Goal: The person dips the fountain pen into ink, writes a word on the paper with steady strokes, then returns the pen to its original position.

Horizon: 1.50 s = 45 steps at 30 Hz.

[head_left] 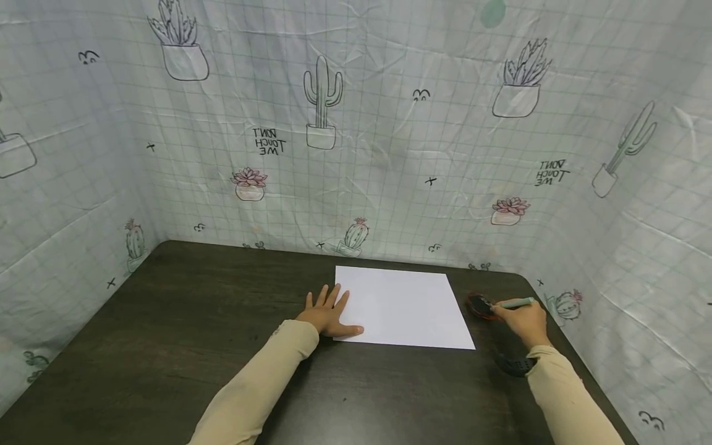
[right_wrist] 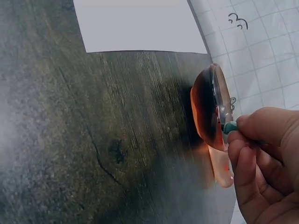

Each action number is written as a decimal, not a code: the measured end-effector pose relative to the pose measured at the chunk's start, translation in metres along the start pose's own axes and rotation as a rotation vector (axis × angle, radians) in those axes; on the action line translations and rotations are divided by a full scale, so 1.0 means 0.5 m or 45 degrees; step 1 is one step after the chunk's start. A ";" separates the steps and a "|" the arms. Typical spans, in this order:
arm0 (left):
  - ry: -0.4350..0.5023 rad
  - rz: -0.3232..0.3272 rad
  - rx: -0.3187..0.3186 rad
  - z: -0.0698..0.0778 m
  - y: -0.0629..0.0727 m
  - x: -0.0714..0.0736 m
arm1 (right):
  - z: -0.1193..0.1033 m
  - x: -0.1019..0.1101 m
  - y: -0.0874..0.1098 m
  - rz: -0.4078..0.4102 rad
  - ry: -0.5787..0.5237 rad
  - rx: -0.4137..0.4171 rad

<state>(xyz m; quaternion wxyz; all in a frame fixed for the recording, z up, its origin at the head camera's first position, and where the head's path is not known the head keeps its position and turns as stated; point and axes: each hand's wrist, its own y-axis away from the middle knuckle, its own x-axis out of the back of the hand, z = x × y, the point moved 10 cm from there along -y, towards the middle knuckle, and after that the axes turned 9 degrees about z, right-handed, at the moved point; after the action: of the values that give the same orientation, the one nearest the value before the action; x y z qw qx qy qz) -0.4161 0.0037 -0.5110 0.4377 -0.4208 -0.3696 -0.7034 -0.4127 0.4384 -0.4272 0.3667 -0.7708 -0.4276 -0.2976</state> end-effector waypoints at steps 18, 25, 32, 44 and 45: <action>-0.024 -0.001 0.006 -0.005 0.007 -0.007 | -0.052 -0.017 0.030 -0.036 -0.049 0.083; -0.027 -0.005 -0.006 -0.004 0.014 -0.007 | -0.023 -0.012 0.034 0.015 -0.044 -0.016; -0.036 0.003 -0.006 -0.008 0.014 -0.010 | -0.001 -0.002 0.039 0.052 -0.021 -0.067; -0.032 0.018 -0.022 -0.008 0.016 -0.011 | -0.010 0.010 0.054 0.062 0.018 0.027; -0.032 0.021 -0.023 -0.008 0.016 -0.012 | -0.011 0.009 0.054 0.057 0.018 0.032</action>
<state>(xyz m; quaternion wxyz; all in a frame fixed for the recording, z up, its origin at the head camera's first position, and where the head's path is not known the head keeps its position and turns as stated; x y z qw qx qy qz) -0.4085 -0.0009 -0.5168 0.4350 -0.4364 -0.3653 -0.6978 -0.3876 0.4258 -0.4291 0.3861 -0.7734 -0.4113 -0.2893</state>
